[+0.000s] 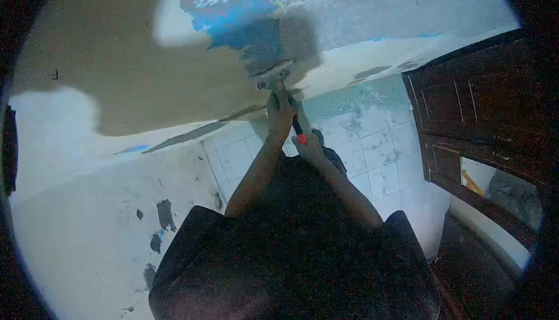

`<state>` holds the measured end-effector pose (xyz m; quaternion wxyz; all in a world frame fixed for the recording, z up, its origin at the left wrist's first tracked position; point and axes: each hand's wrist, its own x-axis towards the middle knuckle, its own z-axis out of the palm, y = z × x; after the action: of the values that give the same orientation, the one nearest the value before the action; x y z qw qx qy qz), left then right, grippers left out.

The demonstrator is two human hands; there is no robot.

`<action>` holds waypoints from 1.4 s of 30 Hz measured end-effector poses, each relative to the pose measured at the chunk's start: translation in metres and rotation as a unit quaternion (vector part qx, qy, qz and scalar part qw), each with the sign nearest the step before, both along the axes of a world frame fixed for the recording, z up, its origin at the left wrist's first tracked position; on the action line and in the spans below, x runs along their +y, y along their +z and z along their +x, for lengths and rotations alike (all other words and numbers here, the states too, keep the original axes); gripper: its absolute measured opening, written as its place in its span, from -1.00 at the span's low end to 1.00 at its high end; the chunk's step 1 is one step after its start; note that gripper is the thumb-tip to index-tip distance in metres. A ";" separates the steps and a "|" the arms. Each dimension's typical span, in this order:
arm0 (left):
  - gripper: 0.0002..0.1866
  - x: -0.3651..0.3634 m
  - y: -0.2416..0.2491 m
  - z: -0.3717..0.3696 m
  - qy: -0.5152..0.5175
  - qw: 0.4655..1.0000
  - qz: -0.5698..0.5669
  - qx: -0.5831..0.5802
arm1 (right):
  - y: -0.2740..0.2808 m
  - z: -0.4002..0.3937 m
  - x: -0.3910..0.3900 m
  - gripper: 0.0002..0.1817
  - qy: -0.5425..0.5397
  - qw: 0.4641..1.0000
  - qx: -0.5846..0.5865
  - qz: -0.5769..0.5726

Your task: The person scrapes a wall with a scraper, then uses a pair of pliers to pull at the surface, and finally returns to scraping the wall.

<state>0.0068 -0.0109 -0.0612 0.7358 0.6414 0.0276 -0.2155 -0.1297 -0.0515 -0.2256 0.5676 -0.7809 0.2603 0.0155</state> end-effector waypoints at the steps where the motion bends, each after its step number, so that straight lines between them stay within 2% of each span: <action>1: -0.56 0.002 0.003 -0.001 -0.010 1.000 0.017 -0.015 | -0.001 -0.002 0.001 -0.58 0.001 1.000 0.001 0.002; 6: -0.56 0.001 -0.007 0.000 -0.004 1.000 -0.002 0.007 | -0.008 0.000 -0.006 -0.59 0.000 0.999 0.038 0.027; 8: -0.57 0.000 -0.006 0.002 -0.006 1.000 -0.027 -0.009 | -0.007 0.002 -0.005 -0.59 -0.006 1.000 0.010 0.029; 10: -0.47 0.005 -0.007 0.001 -0.038 0.999 0.017 -0.027 | -0.003 -0.003 -0.003 -0.61 0.024 0.999 -0.024 -0.025; 11: -0.47 0.005 -0.012 0.000 -0.038 0.999 -0.005 -0.020 | -0.007 -0.003 -0.005 -0.61 0.024 0.999 -0.021 -0.025; 14: -0.47 0.005 -0.021 0.001 -0.009 1.000 0.018 -0.013 | -0.023 0.002 -0.009 -0.62 0.059 0.992 0.110 -0.030; 15: -0.47 0.005 -0.015 0.003 -0.022 0.999 -0.025 -0.003 | -0.020 0.004 -0.007 -0.65 0.056 0.995 0.059 -0.055; 16: -0.47 0.005 -0.010 0.007 -0.023 0.999 -0.025 -0.006 | -0.018 0.008 -0.008 -0.65 0.055 0.995 0.057 -0.055; 18: -0.48 0.010 -0.006 0.005 -0.052 0.998 0.002 -0.033 | -0.006 0.004 -0.004 -0.66 0.058 0.998 0.012 0.021; 19: -0.48 0.009 -0.008 0.006 -0.053 0.998 0.001 -0.032 | 0.003 0.004 0.000 -0.64 0.008 0.998 -0.052 0.044; 23: -0.51 0.008 -0.008 0.002 -0.023 0.999 0.012 -0.048 | 0.007 0.011 -0.007 -0.62 0.057 0.996 0.045 0.053; 26: -0.54 0.009 -0.002 0.004 -0.020 0.999 0.024 -0.038 | 0.003 0.001 -0.006 -0.59 0.069 0.994 -0.001 0.088; 27: -0.52 0.008 -0.002 0.003 -0.015 0.999 0.026 -0.038 | -0.001 0.001 -0.002 -0.59 0.036 0.998 -0.041 0.039; 28: -0.51 0.008 -0.003 0.000 -0.013 0.999 0.028 -0.035 | -0.005 0.001 -0.004 -0.59 0.033 0.998 -0.039 0.042; 30: -0.50 0.008 -0.008 -0.005 -0.014 1.000 0.011 -0.020 | -0.001 0.008 -0.012 -0.59 0.070 0.992 0.103 0.030; 31: -0.49 0.007 -0.009 -0.003 -0.010 1.000 -0.009 -0.012 | 0.005 0.006 -0.015 -0.58 0.073 0.987 0.124 0.064; 32: -0.48 0.006 -0.008 0.000 -0.007 1.000 -0.029 -0.003 | 0.009 0.006 -0.011 -0.58 0.071 0.988 0.121 0.063; 34: -0.46 0.005 -0.007 0.003 -0.020 1.000 0.008 -0.012 | 0.015 0.002 -0.006 -0.66 0.031 0.996 -0.079 0.013; 35: -0.46 0.007 -0.009 0.001 -0.017 1.000 -0.014 -0.020 | 0.011 0.003 -0.007 -0.63 0.038 0.997 0.039 0.054; 38: -0.47 0.007 -0.017 -0.002 -0.011 0.999 -0.040 -0.007 | -0.003 0.006 -0.013 -0.62 0.056 0.994 0.097 0.011; 40: -0.48 0.007 -0.021 0.001 -0.012 0.999 -0.032 -0.002 | -0.010 0.003 -0.012 -0.59 0.068 0.996 0.061 -0.015; 42: -0.49 0.011 0.013 0.005 -0.018 0.999 -0.031 -0.002 | 0.006 0.004 -0.009 -0.57 0.027 0.999 0.033 0.011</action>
<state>0.0122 -0.0004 -0.0486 0.7512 0.6193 0.0081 -0.2283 -0.1260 -0.0602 -0.2194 0.5665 -0.7804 0.2580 0.0595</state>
